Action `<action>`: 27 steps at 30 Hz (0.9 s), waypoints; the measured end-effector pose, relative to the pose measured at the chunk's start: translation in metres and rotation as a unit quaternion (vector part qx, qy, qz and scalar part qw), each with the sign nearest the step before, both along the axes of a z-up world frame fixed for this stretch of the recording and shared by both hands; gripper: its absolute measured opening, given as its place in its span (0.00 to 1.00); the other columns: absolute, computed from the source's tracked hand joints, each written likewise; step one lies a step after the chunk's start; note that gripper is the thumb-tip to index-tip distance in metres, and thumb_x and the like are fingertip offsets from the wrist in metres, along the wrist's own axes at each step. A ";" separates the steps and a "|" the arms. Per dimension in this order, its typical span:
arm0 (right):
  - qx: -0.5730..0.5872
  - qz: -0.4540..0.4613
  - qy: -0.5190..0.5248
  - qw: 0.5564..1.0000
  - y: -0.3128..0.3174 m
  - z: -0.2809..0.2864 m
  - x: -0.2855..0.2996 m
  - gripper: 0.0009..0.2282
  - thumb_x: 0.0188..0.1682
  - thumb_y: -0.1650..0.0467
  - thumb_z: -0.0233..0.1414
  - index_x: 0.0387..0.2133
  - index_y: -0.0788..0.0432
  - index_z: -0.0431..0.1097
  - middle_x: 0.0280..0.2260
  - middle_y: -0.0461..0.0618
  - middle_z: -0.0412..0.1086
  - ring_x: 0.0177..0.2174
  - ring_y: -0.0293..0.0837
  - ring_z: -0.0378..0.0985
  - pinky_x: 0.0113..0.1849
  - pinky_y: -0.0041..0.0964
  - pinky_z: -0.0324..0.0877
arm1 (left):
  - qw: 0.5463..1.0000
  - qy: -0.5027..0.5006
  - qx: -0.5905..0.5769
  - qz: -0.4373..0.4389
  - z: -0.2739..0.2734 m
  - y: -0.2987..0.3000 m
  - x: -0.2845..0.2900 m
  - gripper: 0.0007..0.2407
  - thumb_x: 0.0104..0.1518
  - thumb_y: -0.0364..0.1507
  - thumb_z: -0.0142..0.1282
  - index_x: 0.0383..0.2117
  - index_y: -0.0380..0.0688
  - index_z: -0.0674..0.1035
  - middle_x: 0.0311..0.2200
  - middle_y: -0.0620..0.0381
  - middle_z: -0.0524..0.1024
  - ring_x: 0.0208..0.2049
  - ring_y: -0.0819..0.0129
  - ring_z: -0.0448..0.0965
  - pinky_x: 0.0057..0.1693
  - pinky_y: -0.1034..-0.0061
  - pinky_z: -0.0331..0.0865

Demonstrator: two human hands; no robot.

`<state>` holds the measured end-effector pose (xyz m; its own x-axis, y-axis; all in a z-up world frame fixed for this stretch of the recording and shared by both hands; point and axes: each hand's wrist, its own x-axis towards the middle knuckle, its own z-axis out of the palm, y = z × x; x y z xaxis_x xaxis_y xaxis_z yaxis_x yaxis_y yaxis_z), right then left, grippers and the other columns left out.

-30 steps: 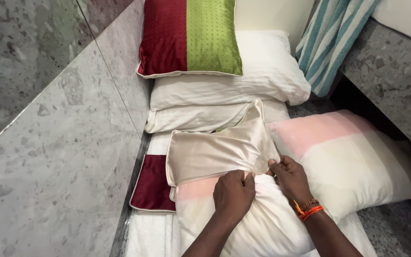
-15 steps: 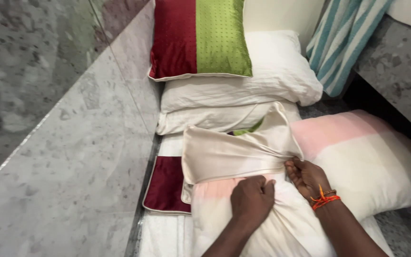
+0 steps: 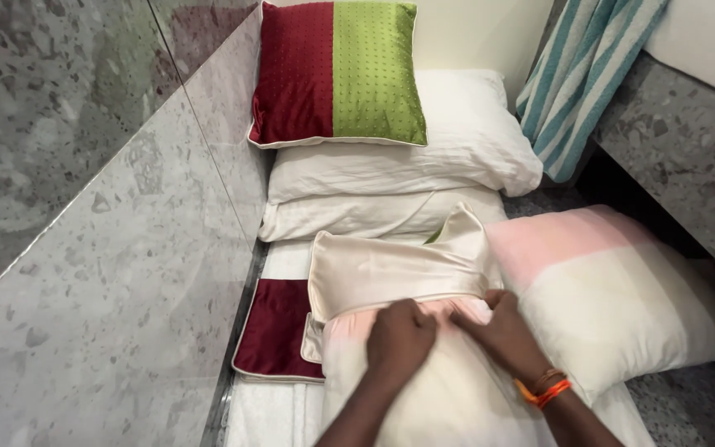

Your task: The person inserts a pink and white pillow into a white satin pillowcase. They pull the case over the pillow, adjust the corners, and smooth the fabric to fit the pillow inside.

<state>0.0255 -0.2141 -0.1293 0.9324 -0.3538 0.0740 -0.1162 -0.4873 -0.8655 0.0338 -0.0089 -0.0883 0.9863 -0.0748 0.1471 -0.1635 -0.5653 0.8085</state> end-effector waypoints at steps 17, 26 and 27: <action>0.151 -0.017 0.118 0.981 -0.012 0.005 -0.022 0.28 0.46 0.53 0.54 0.51 0.62 0.75 0.44 0.53 0.79 0.44 0.46 0.79 0.47 0.40 0.70 | 0.951 0.237 -0.174 0.097 0.025 0.072 0.007 0.42 0.41 0.44 0.72 0.57 0.29 0.61 0.47 0.37 0.76 0.45 0.51 0.83 0.50 0.64 0.79; 0.235 0.032 -0.035 0.971 -0.034 0.012 -0.039 0.22 0.49 0.64 0.56 0.54 0.65 0.69 0.48 0.48 0.74 0.47 0.37 0.74 0.51 0.34 0.66 | 0.962 0.127 -0.239 0.029 0.053 0.078 -0.017 0.34 0.39 0.33 0.71 0.53 0.35 0.64 0.49 0.42 0.76 0.46 0.58 0.82 0.51 0.68 0.78; 0.253 0.026 -0.054 0.966 -0.035 0.016 -0.041 0.21 0.48 0.66 0.57 0.53 0.66 0.69 0.46 0.50 0.74 0.45 0.39 0.75 0.50 0.35 0.67 | 0.963 0.102 -0.251 0.017 0.055 0.080 -0.019 0.35 0.39 0.32 0.70 0.54 0.36 0.62 0.51 0.41 0.74 0.49 0.58 0.80 0.53 0.68 0.77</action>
<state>-0.0154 -0.2487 -0.1135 0.9465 -0.3227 0.0010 0.0006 -0.0013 -1.0000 0.0150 0.0715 -0.0334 0.9991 -0.0118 -0.0408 0.0394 -0.0980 0.9944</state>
